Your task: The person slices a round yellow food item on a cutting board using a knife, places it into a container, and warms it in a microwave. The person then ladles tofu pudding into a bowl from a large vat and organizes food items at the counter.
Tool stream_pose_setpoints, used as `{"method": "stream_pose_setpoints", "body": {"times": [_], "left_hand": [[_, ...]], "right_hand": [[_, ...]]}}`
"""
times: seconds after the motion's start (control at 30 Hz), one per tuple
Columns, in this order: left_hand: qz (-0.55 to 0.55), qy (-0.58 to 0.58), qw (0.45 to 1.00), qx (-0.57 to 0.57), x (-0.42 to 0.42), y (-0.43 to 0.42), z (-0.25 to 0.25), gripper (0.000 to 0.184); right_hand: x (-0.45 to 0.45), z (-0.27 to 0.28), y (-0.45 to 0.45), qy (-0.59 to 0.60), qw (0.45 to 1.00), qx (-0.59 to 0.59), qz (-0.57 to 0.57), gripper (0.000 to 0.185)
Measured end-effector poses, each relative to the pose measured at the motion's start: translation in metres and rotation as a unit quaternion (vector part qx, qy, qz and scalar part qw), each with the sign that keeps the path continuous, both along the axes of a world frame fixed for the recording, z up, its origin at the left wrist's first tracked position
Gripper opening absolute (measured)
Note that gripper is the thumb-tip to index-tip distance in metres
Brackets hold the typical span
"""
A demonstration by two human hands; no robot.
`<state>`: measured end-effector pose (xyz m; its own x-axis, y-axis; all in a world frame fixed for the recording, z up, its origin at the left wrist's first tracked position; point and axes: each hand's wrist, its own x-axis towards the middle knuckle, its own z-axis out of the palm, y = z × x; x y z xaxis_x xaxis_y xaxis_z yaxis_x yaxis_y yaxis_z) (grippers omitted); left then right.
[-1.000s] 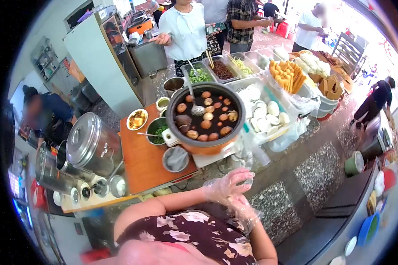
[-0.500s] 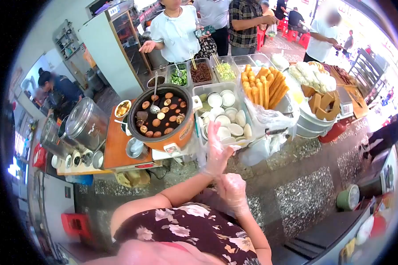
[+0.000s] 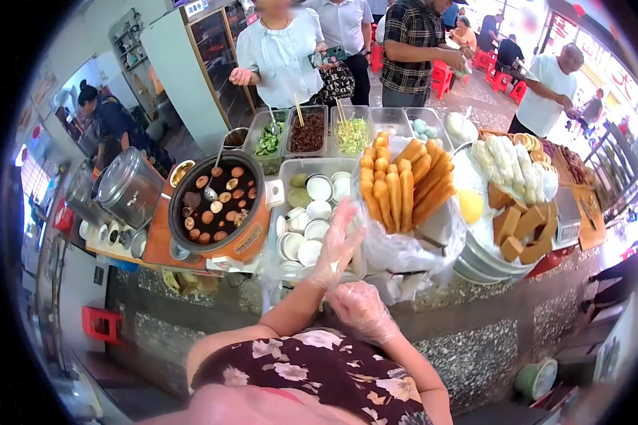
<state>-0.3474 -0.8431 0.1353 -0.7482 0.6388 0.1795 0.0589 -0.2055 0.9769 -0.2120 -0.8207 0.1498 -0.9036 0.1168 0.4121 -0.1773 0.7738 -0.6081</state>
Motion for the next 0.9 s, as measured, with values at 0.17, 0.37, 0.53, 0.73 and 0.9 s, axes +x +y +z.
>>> {"method": "stream_pose_setpoints", "body": {"times": [0.17,0.37,0.53,0.73,0.9], "left_hand": [[0.029,-0.018,0.991,0.126,-0.010,0.059,-0.006,0.057],[0.179,0.292,0.939,-0.015,-0.018,0.082,-0.010,0.044],[0.219,0.443,0.854,-0.162,-0.001,0.083,-0.034,0.048],[0.248,0.400,0.853,-0.223,0.015,0.092,-0.063,0.046],[0.267,0.348,0.866,-0.242,0.022,0.100,-0.069,0.045]], "right_hand": [[-0.002,0.005,0.071,-0.017,0.998,-0.020,0.054,0.026],[0.017,-0.009,0.159,0.021,0.998,-0.028,-0.052,0.022],[0.021,-0.055,0.240,0.108,0.968,0.003,-0.226,0.012],[0.018,-0.077,0.257,0.129,0.980,0.048,-0.145,0.016],[0.019,-0.075,0.261,0.114,0.978,-0.113,-0.132,0.017]]}}
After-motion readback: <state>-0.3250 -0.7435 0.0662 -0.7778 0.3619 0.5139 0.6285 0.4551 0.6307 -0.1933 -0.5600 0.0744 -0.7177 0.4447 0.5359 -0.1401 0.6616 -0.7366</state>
